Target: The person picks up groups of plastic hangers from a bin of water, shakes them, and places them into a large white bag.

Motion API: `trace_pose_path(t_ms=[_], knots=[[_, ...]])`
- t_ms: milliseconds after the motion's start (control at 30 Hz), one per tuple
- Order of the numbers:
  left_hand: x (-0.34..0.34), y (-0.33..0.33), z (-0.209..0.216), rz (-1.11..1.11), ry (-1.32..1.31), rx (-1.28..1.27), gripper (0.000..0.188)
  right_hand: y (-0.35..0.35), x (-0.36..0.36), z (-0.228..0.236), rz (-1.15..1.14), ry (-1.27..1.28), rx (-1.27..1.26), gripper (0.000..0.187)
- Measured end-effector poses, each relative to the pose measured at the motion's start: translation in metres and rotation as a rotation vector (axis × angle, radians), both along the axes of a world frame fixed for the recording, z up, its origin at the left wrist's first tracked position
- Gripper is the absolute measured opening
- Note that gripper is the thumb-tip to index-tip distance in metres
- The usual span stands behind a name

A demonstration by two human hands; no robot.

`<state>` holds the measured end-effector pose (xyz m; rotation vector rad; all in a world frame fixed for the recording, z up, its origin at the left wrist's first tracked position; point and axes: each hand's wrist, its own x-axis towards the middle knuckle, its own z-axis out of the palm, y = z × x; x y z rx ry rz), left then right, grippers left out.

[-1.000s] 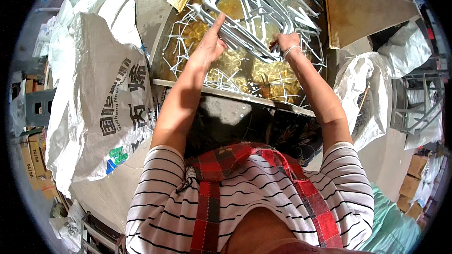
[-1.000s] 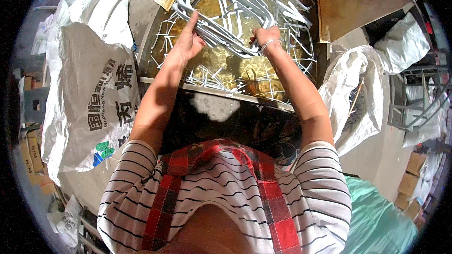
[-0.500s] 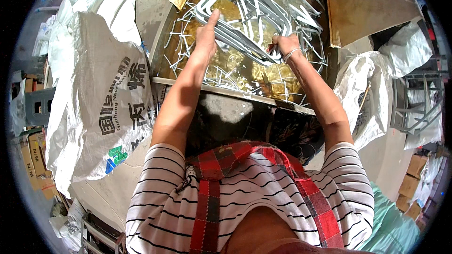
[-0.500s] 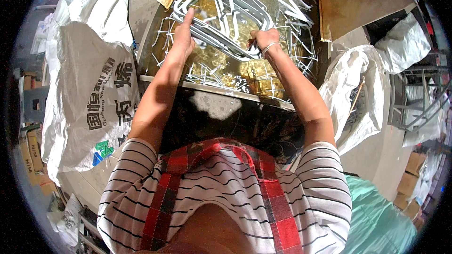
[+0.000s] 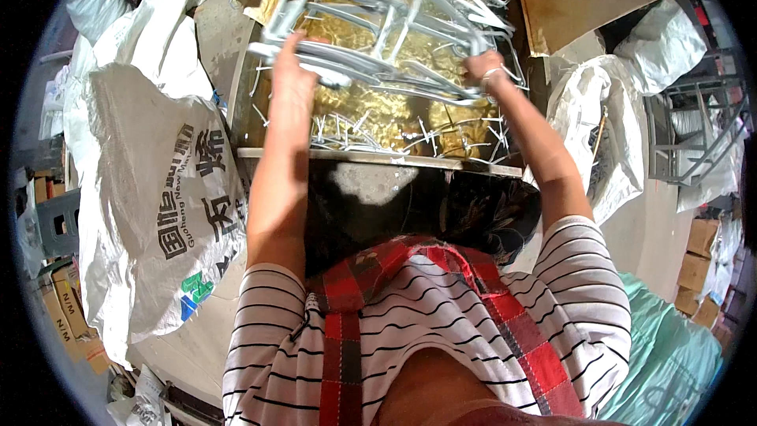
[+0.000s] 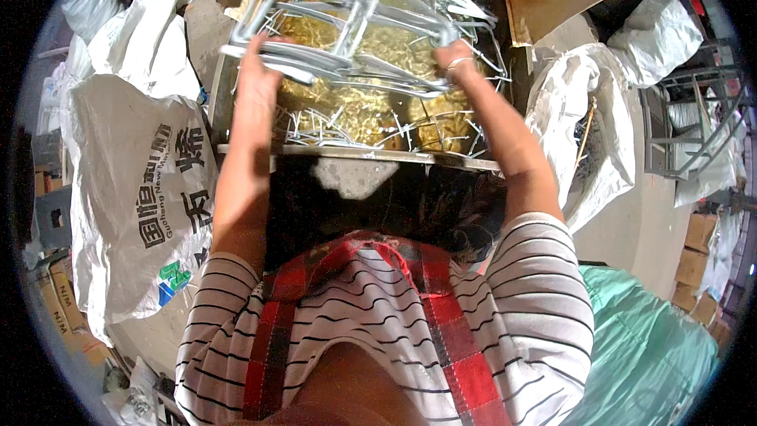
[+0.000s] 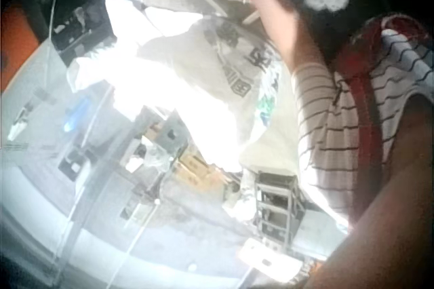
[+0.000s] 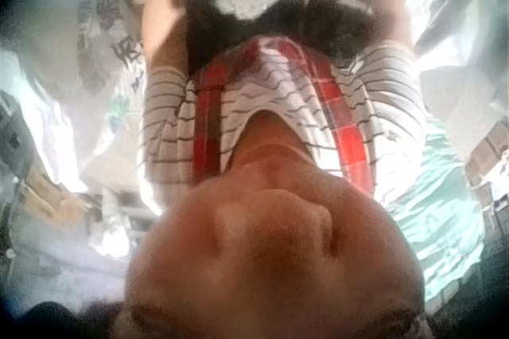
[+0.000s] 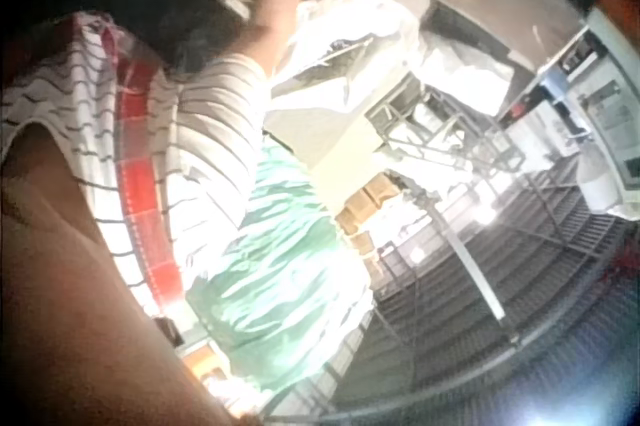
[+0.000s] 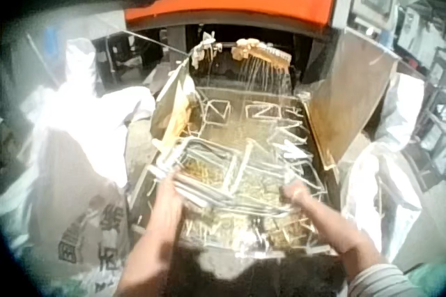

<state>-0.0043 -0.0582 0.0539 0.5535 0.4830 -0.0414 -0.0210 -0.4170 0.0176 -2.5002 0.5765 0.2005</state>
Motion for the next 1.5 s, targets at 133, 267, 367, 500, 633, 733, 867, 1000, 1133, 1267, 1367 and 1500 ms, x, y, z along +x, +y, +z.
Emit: trace_pose_path(t_ms=[133,267,367,500,633,733,867,1000,1133,1267,1367,1500], knots=[[0.013,0.052,-0.002,0.253,0.066,0.072,0.016,-0.081,-0.006,0.022,-0.124,-0.281,-0.228,0.029],[0.012,0.021,0.0,0.134,-0.104,0.31,0.017,-0.067,0.006,0.086,0.213,-0.478,-0.327,0.043],[0.001,-0.001,0.02,-0.207,-0.21,0.5,0.024,-0.034,0.015,0.115,0.652,-0.457,-0.333,0.053],[-0.016,-0.036,0.01,-0.507,-0.473,0.699,0.036,0.04,0.017,0.137,1.158,-0.452,-0.279,0.065],[-0.038,-0.051,0.027,-0.811,-0.434,0.284,0.043,0.085,0.028,0.136,1.223,-0.505,-0.347,0.061],[-0.039,-0.05,0.033,-0.825,-0.502,0.431,0.046,0.095,0.041,0.129,1.189,-0.483,-0.377,0.059],[-0.04,-0.052,0.025,-0.775,-0.459,0.624,0.031,0.113,0.051,0.125,1.162,-0.508,-0.315,0.032],[-0.041,-0.05,0.038,-0.713,-0.353,0.382,0.027,0.128,0.051,0.132,1.095,-0.55,-0.314,0.054],[-0.029,-0.025,0.035,-0.571,-0.284,0.333,0.02,0.137,0.035,0.13,0.702,-1.099,-0.093,0.046],[-0.02,-0.003,0.031,-0.443,-0.283,0.253,0.019,0.074,0.026,0.07,0.465,-0.277,0.476,0.075],[-0.017,-0.003,0.029,-0.449,-0.33,0.111,0.022,0.07,-0.009,0.034,0.492,-0.026,0.882,0.072],[-0.02,-0.01,0.033,-0.401,-0.322,-0.023,0.026,0.103,-0.006,0.007,0.15,-0.041,1.336,0.038]])
